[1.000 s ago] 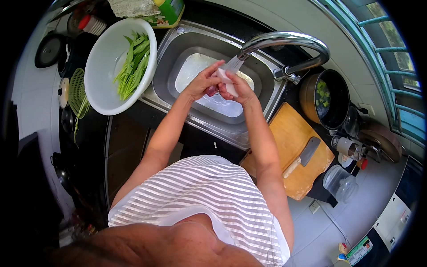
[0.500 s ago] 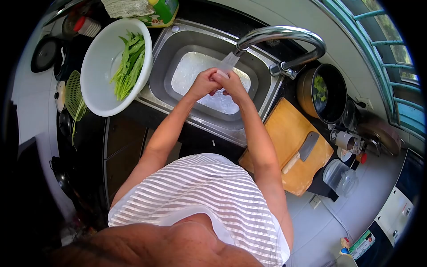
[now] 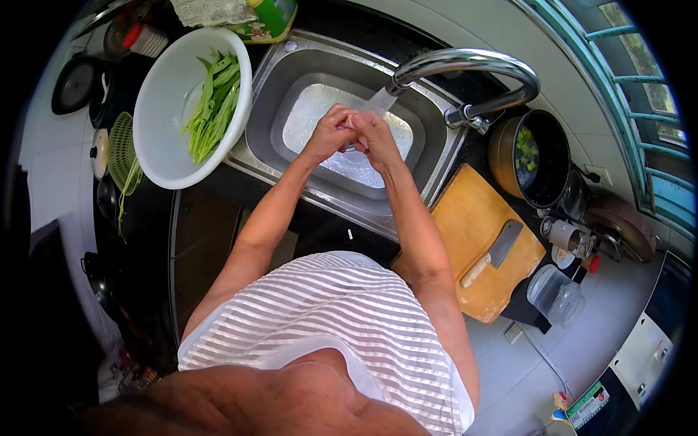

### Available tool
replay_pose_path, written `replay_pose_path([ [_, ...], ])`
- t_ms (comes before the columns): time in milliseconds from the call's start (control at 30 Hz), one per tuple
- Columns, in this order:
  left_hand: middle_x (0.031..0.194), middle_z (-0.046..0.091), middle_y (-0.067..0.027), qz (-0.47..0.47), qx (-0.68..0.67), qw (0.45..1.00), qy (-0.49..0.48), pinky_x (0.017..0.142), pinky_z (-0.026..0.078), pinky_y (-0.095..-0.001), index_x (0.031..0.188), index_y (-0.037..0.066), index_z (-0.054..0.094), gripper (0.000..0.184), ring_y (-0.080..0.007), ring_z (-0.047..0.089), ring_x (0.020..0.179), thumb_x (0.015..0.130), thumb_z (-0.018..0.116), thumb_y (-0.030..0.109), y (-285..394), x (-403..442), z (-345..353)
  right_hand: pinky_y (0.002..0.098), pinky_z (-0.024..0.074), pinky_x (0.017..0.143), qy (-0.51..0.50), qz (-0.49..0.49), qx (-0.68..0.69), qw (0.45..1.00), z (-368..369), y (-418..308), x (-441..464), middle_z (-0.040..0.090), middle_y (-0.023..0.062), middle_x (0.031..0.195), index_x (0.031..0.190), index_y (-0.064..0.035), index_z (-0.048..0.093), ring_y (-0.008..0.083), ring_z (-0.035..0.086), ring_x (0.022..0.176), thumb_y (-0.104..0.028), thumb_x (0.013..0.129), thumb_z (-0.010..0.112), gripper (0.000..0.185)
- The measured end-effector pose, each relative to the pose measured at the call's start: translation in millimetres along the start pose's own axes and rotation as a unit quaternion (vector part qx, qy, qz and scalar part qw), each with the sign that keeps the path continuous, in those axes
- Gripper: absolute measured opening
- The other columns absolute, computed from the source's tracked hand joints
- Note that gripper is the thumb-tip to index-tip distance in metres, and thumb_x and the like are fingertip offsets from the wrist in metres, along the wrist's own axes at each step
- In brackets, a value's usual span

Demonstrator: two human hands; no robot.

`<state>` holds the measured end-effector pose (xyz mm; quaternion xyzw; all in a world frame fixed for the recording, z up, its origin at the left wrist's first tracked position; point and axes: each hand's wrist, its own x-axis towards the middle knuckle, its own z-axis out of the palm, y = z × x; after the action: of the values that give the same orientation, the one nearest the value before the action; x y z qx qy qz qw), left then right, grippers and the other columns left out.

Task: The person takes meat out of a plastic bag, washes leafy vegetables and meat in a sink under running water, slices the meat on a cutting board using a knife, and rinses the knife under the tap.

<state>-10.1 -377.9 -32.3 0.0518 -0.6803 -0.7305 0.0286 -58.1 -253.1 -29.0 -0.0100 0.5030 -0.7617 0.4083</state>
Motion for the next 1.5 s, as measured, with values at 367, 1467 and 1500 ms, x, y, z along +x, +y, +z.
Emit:
replay_pose_path([
  [367,0.068,0.053,-0.0029,-0.129,-0.315,0.938,0.071,0.041,0.04,-0.0193,0.091,0.006,0.051,0.015,-0.0075,0.049,0.052,0.078,0.058,0.01,-8,-19,-22,0.0278,0.0502,0.057,0.044,-0.018,0.246,0.968,7,-14,6,0.051,0.0138,0.099,0.121,0.001,0.031,0.0291,0.058,0.089,0.002,0.078,0.043,0.045],
  [1467,0.093,0.058,-0.0116,-0.2,-0.508,0.838,0.003,0.054,0.051,-0.0231,0.1,0.004,0.052,0.027,-0.0152,0.059,0.072,0.078,0.059,0.017,-31,32,27,0.03,0.0392,0.078,0.335,-0.194,-0.457,0.801,-138,-16,-62,0.057,0.0104,0.09,0.085,-0.0007,0.056,0.0214,0.052,0.084,-0.017,0.077,0.053,0.018],
  [1500,0.085,0.057,-0.0083,-0.192,-0.468,0.863,-0.006,0.052,0.049,-0.0233,0.097,0.004,0.052,0.024,-0.0142,0.058,0.069,0.077,0.059,0.015,-28,32,20,0.0331,0.0337,0.089,0.358,-0.221,-0.437,0.795,-150,-19,-68,0.052,0.0158,0.106,0.098,0.0005,0.053,0.027,0.045,0.102,-0.016,0.077,0.051,0.027],
])
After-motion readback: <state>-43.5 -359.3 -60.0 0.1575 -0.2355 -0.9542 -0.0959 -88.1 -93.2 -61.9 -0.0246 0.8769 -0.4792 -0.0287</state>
